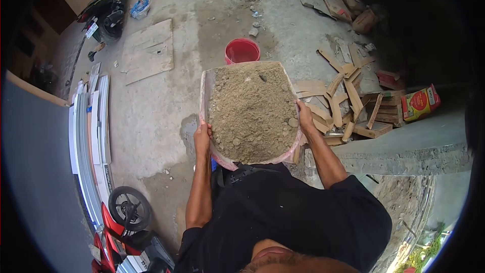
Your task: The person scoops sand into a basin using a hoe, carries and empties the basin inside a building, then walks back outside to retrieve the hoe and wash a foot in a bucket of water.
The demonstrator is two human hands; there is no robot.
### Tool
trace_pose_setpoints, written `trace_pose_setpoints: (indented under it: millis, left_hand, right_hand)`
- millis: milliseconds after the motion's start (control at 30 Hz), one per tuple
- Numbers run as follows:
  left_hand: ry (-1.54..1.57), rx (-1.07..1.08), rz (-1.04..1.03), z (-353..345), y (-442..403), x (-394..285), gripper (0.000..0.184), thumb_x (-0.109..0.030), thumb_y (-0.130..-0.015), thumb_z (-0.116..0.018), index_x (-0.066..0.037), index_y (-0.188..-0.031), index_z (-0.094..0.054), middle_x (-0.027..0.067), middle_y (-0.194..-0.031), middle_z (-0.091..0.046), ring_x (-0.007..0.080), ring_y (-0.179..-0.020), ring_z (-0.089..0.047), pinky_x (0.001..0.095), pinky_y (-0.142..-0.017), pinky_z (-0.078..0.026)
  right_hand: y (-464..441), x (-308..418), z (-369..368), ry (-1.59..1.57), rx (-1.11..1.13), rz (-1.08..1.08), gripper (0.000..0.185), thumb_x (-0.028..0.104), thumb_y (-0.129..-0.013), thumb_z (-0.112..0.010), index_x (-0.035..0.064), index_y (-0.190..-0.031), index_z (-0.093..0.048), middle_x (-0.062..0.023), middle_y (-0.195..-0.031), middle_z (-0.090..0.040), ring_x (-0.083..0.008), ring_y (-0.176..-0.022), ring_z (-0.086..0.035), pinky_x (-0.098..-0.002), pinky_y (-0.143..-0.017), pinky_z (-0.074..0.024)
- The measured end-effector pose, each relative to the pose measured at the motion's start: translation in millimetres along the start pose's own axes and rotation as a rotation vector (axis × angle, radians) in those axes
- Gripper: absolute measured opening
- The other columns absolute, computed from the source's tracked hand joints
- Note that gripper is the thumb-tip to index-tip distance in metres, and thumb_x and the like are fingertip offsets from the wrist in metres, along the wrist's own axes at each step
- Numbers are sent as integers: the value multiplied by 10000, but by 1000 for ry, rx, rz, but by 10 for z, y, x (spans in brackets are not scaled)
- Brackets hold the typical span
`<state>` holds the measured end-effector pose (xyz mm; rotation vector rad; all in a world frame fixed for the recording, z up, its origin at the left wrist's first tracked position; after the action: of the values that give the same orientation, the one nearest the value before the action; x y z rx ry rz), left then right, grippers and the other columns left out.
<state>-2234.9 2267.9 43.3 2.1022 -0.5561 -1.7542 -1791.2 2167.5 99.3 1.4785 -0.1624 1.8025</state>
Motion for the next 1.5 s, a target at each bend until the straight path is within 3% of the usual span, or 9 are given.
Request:
trace_pose_setpoints:
  millis: [233,367,467,567,667,900,1100,1267,1500]
  left_hand:
    - [41,64,89,566,-1981,-1172,435,-446,-981,-458,-69,-786,-557,-42,-606,-436,67,-529,-370,219,-501,-308]
    - [33,114,50,721,-3481,-1699,439,-454,-979,-461,-67,-795,-556,-41,-620,-439,72,-546,-371,222,-516,-313]
    - [-32,113,37,623,-4610,-2229,436,-459,-975,-468,-69,-802,-555,-40,-630,-443,74,-554,-374,221,-524,-315]
    - [-70,131,59,380,-5625,-2808,430,-460,-973,-472,-75,-804,-556,-40,-634,-442,75,-554,-374,220,-526,-317]
    - [-8,148,69,589,-6380,-3122,422,-455,-975,-470,-81,-803,-559,-40,-634,-441,75,-551,-373,220,-526,-320]
    - [-7,223,101,-365,-8201,-3743,443,-505,-955,-479,-90,-834,-575,-38,-638,-468,78,-548,-407,225,-505,-335]
    - [-119,328,27,-2031,-9906,-4625,423,-446,-987,-440,-85,-803,-559,-49,-634,-428,74,-561,-367,226,-527,-301]
    - [-246,475,63,-2992,-10948,-5202,449,-475,-980,-430,-83,-808,-563,-45,-647,-441,79,-566,-383,231,-528,-318]
    - [-297,608,64,-4743,-12552,-5492,480,-517,-966,-435,-82,-817,-574,-42,-657,-446,83,-585,-395,233,-550,-336]
  right_hand:
    - [-811,1080,-1607,-38,-79,-42,491,425,-911,-500,-24,-980,-685,-74,-924,-659,-151,-827,-587,-298,-769,-449]
    - [-1817,1477,-2555,97,-163,-90,509,436,-903,-513,-32,-1003,-688,-93,-946,-671,-169,-841,-594,-309,-778,-453]
    - [-2638,1958,-3200,70,-214,-2,518,432,-900,-516,-49,-1003,-680,-106,-938,-673,-175,-833,-596,-321,-768,-458]
    - [-3647,2241,-3703,-71,-143,-112,530,435,-894,-522,-63,-988,-677,-115,-922,-673,-178,-820,-602,-322,-765,-461]
    - [-3956,2834,-4339,-67,-147,-69,530,427,-895,-519,-71,-986,-675,-115,-907,-678,-180,-805,-608,-319,-772,-461]
    - [-5693,3570,-4554,-62,-188,-83,523,421,-902,-496,-60,-1009,-671,-113,-930,-678,-178,-832,-615,-314,-779,-464]
    - [-7516,3923,-4430,-172,-282,-54,517,406,-910,-473,-36,-1112,-648,-116,-1000,-668,-178,-910,-608,-301,-816,-464]
    - [-8210,4511,-4350,-351,-401,-110,528,391,-917,-503,-91,-1080,-642,-147,-1029,-665,-194,-941,-615,-304,-851,-457]
    - [-10027,4646,-3885,-305,-527,-151,534,392,-926,-461,-72,-1141,-616,-149,-1060,-658,-213,-937,-635,-320,-860,-476]
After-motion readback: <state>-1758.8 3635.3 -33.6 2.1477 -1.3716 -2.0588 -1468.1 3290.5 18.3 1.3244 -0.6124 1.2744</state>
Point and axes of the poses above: each hand's wrist, its own y-axis away from the middle knuckle, its own z-axis out of the back of the hand, x = y × z, the point moved 10 cm from there along -y, towards the middle knuckle
